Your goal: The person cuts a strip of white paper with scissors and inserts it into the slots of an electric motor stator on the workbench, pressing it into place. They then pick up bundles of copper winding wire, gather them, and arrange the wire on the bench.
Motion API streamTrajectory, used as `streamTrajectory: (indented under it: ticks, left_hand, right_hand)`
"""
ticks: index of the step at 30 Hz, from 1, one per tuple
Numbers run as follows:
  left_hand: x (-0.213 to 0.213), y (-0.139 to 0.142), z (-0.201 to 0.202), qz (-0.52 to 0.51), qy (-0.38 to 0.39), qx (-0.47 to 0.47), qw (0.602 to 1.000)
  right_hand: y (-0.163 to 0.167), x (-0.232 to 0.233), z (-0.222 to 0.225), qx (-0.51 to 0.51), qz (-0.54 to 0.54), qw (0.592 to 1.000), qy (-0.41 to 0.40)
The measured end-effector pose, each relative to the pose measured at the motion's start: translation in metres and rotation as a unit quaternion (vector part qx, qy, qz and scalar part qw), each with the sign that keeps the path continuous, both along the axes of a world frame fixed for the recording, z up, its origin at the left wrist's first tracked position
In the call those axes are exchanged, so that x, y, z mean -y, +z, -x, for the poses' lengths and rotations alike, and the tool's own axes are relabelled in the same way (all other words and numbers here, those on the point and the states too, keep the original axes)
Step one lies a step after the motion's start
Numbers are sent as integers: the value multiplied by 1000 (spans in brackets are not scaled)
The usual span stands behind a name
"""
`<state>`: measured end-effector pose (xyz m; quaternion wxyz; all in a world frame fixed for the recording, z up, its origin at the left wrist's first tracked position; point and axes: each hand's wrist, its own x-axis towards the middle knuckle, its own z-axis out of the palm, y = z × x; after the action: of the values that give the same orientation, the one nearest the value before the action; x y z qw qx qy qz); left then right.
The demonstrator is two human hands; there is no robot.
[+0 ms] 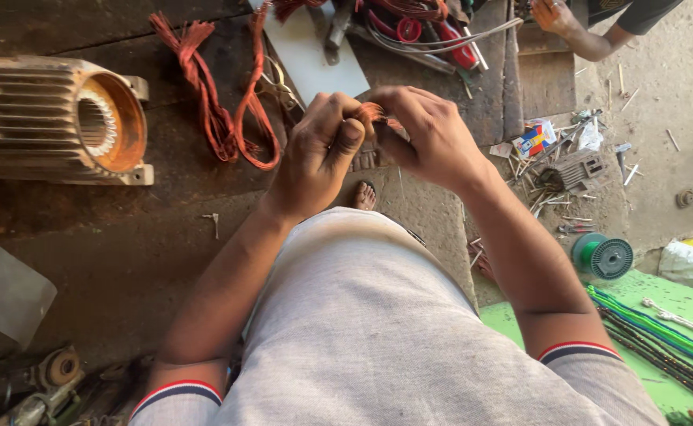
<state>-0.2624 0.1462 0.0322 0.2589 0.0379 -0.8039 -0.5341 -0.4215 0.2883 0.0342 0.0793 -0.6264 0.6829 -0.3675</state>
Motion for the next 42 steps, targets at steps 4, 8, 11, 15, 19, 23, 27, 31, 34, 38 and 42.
streamTrajectory:
  ticks: [4,8,11,15,19,23,27,31,34,38,42]
  left_hand:
    - [-22,-6,14,75,24,-30,996]
    - [-34,-12,28,115,9,-6,993]
    - [-43,-16,34,152,9,27,988]
    - [-58,-17,32,189,11,40,981]
    - [-62,-11,31,148,41,248,956]
    - [-47,3,15,75,35,125,989]
    - [-41,8,-3,13,31,53,998]
    - [-45,1,-12,-50,83,41,995]
    - [-49,-6,-16,-39,100,88,990]
    - [-56,-13,-19,-57,81,49,994]
    - [-62,-12,-21,-80,97,62,990]
  right_hand:
    - [4,-12,11,-76,-51,996,1]
    - [-5,-28,27,-105,-41,994,12]
    - [-17,-40,42,-117,-30,992,33]
    - [-27,-45,67,-227,-13,971,69]
    - [-22,-31,80,-264,5,956,132]
    - [-5,-12,69,-262,-10,960,101]
    - [18,-6,49,-185,43,981,47]
    - [30,-19,7,-5,56,994,-99]
    - [24,-30,-24,153,62,971,-174]
    - [10,-42,-32,57,62,965,-247]
    - [6,-58,-19,291,-167,916,-218]
